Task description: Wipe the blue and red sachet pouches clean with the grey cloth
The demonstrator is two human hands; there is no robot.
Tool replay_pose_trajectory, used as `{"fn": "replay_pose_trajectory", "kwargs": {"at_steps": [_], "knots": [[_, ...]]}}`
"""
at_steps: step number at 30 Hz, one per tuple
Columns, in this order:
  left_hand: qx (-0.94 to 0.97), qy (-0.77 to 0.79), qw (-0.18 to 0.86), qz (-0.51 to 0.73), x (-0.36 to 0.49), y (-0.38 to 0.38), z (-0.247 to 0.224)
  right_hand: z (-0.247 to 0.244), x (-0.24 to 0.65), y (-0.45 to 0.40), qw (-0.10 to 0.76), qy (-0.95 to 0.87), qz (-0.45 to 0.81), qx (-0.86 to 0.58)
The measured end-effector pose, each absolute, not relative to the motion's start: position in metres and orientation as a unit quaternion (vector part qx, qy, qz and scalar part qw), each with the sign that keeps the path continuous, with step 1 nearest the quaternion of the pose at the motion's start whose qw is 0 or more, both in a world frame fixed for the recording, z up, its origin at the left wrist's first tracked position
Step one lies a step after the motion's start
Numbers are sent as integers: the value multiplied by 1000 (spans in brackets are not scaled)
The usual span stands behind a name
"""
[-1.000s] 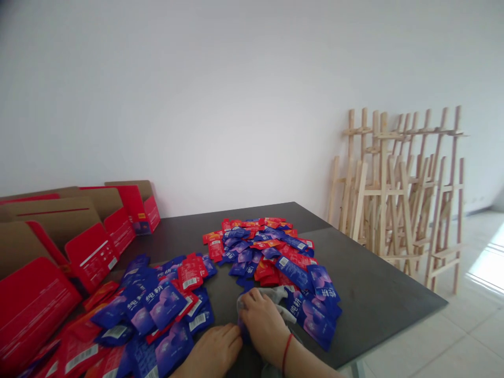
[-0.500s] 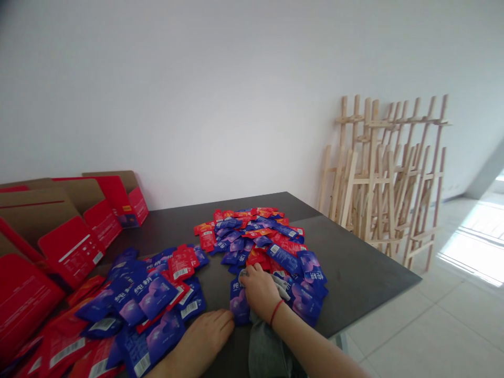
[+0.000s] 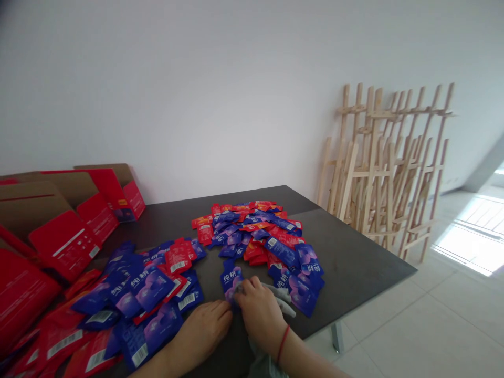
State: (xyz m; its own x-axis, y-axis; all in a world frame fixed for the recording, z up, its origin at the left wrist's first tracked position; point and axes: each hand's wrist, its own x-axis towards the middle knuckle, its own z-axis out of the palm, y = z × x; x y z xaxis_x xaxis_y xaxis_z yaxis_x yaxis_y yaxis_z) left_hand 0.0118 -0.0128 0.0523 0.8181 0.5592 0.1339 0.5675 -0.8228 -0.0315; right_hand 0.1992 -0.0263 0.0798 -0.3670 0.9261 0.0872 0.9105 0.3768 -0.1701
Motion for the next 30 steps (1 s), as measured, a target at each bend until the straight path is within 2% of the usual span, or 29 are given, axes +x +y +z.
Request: {"fn": "replay_pose_trajectory", "kwargs": {"at_steps": [5,12,20,25,30], "knots": [[-947,-306,7,-99,13,-15,60,89,193,5,69,-793,41,-605],[-921,-346,-40,-177,10,-14,51,68,200,-32,105,-793,50,-599],[-896,-408,-109,-135,18,-14,60,79,203,-43,81,-816,87,-565],[-899,-419,-83,-99,18,-9,67,91,199,-9,84,-811,74,-574],[-920,-378,-13,-100,17,-4,53,81,195,13,99,-781,61,-613]]}}
